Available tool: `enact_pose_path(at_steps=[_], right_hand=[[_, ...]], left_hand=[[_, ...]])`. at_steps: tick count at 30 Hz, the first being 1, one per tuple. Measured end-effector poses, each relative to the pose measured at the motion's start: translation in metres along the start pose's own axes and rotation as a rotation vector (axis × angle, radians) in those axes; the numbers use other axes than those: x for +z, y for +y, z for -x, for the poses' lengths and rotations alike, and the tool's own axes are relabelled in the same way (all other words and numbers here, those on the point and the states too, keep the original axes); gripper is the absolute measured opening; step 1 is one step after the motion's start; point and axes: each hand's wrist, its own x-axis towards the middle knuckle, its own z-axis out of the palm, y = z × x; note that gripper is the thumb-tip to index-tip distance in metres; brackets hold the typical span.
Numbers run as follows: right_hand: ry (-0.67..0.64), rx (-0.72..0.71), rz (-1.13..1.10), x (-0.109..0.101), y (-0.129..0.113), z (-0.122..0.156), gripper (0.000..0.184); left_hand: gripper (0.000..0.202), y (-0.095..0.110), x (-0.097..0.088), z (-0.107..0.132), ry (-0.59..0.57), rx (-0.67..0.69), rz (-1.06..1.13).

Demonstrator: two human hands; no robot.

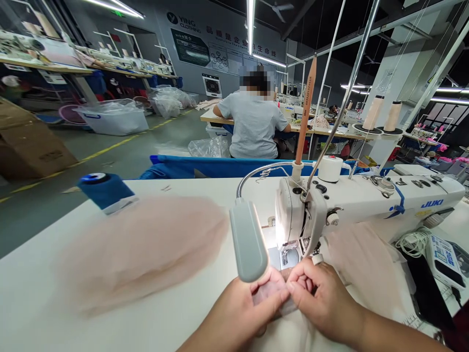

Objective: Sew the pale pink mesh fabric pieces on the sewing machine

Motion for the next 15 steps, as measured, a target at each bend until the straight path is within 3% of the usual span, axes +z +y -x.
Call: enact_pose_path(at_steps=[3, 9, 13, 15], right_hand=[[-0.01, 0.023, 0.031, 0.002, 0.0, -0.001, 0.012], [0.01, 0.064, 0.311, 0.012, 0.008, -0.006, 0.018], [0.08, 0.016, 0.426, 0.017, 0.015, -0.007, 0.015], [0.1, -0.012, 0.438, 0.017, 0.016, -0.007, 0.015]], left_hand=[[0.045, -0.001, -0.001, -0.003, 0.018, 0.07, -0.117], [0.035, -0.033, 0.004, -0.019, 0.295, 0.298, -0.644], [0.022, -0.05, 0.01, -0.021, 0.536, 0.548, -0.759], [0.026, -0.047, 0.009, -0.019, 0.533, 0.707, -0.834]])
